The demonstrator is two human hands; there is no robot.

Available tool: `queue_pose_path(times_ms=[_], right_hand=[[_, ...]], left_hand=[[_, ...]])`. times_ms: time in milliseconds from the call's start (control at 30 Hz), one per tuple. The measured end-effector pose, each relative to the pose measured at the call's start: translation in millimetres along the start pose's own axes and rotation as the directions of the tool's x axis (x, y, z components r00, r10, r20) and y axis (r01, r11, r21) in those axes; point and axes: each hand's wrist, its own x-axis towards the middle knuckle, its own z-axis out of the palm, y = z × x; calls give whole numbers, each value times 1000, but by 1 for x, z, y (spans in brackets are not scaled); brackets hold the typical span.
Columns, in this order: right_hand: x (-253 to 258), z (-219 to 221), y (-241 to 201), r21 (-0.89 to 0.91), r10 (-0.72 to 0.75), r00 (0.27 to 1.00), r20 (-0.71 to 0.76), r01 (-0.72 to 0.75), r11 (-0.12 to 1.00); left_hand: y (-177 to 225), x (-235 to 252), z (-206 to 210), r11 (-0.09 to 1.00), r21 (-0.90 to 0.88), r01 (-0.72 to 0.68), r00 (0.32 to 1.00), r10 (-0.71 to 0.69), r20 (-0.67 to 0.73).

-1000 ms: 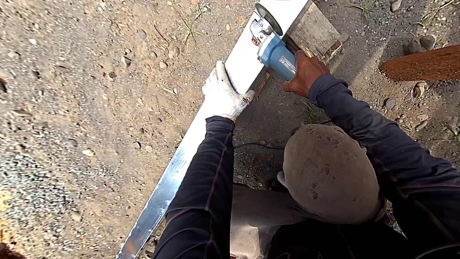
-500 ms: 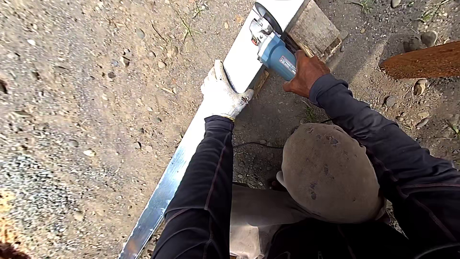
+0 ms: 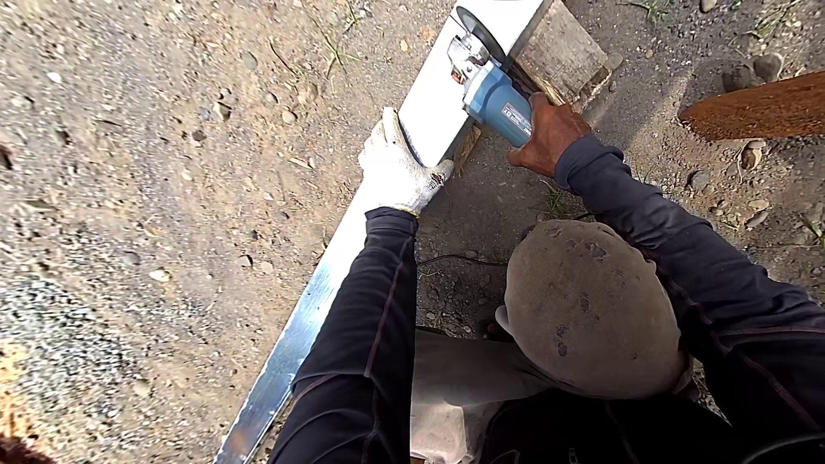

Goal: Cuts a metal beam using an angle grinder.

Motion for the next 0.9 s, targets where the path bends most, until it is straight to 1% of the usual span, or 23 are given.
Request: queue_pose_path(times_ms=[900], right_hand=[[0, 11, 11, -13, -27, 999, -23, 26, 1000]], left_hand=[[2, -1, -2, 1000, -1, -1, 1000, 1, 2]])
